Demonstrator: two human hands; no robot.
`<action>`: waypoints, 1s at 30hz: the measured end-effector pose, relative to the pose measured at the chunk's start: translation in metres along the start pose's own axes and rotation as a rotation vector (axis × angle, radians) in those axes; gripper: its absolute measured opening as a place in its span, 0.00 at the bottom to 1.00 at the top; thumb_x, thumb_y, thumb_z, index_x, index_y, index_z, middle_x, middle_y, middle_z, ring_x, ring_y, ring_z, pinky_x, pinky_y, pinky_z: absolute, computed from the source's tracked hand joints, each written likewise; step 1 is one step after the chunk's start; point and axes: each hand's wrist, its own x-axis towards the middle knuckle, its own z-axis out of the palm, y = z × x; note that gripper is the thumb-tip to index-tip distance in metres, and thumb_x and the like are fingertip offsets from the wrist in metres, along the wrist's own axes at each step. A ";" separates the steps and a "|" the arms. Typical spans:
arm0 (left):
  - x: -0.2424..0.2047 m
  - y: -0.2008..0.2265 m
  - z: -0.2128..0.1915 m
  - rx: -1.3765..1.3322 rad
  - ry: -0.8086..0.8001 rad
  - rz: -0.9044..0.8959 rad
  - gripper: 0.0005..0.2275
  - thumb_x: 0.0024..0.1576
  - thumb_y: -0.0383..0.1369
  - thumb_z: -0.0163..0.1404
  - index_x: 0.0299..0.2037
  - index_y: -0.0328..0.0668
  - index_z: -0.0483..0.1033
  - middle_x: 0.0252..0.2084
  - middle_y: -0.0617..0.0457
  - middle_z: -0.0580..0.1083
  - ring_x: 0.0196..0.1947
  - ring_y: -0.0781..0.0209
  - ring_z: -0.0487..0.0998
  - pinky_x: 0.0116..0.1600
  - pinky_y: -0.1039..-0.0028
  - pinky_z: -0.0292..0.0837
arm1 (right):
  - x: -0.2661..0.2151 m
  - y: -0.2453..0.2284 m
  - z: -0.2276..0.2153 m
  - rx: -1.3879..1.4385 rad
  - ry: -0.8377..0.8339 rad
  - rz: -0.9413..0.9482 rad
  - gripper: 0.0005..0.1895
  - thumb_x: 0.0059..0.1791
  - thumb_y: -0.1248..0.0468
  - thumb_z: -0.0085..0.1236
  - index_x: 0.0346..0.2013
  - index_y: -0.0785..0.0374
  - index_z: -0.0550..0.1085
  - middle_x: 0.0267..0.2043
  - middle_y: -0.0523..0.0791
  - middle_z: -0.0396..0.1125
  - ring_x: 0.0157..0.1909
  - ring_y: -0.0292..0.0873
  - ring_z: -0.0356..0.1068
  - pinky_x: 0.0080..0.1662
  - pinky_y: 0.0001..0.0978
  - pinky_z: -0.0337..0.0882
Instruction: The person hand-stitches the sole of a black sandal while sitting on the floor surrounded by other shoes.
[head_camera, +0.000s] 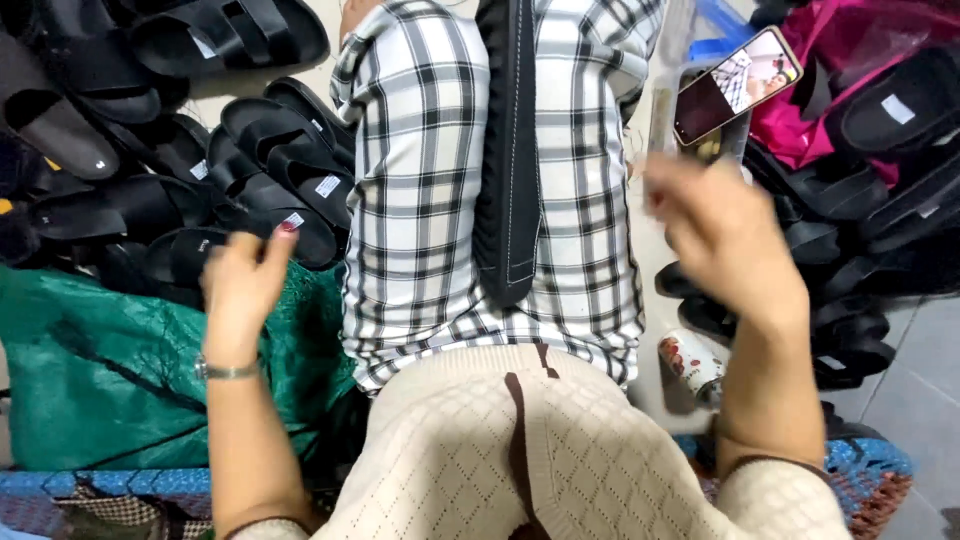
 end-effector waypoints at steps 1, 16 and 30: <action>0.005 0.007 -0.007 0.846 0.401 0.043 0.21 0.67 0.49 0.50 0.37 0.35 0.80 0.37 0.33 0.75 0.43 0.34 0.73 0.50 0.49 0.67 | -0.006 -0.003 -0.003 0.034 -0.154 -0.144 0.26 0.47 0.75 0.56 0.60 0.60 0.74 0.26 0.41 0.64 0.26 0.37 0.59 0.33 0.27 0.63; -0.013 0.187 0.031 0.268 0.033 0.953 0.56 0.35 0.63 0.68 0.74 0.47 0.60 0.78 0.51 0.49 0.75 0.38 0.28 0.70 0.31 0.17 | 0.006 -0.047 0.018 -0.265 -0.321 -0.342 0.27 0.47 0.63 0.59 0.61 0.45 0.74 0.20 0.40 0.53 0.17 0.38 0.53 0.21 0.31 0.54; 0.002 0.179 0.061 0.207 0.331 1.103 0.39 0.48 0.70 0.53 0.53 0.42 0.85 0.72 0.52 0.68 0.78 0.51 0.42 0.75 0.44 0.15 | 0.019 -0.055 0.021 -0.209 -0.385 -0.279 0.26 0.41 0.67 0.60 0.54 0.54 0.79 0.16 0.42 0.59 0.13 0.41 0.56 0.19 0.33 0.60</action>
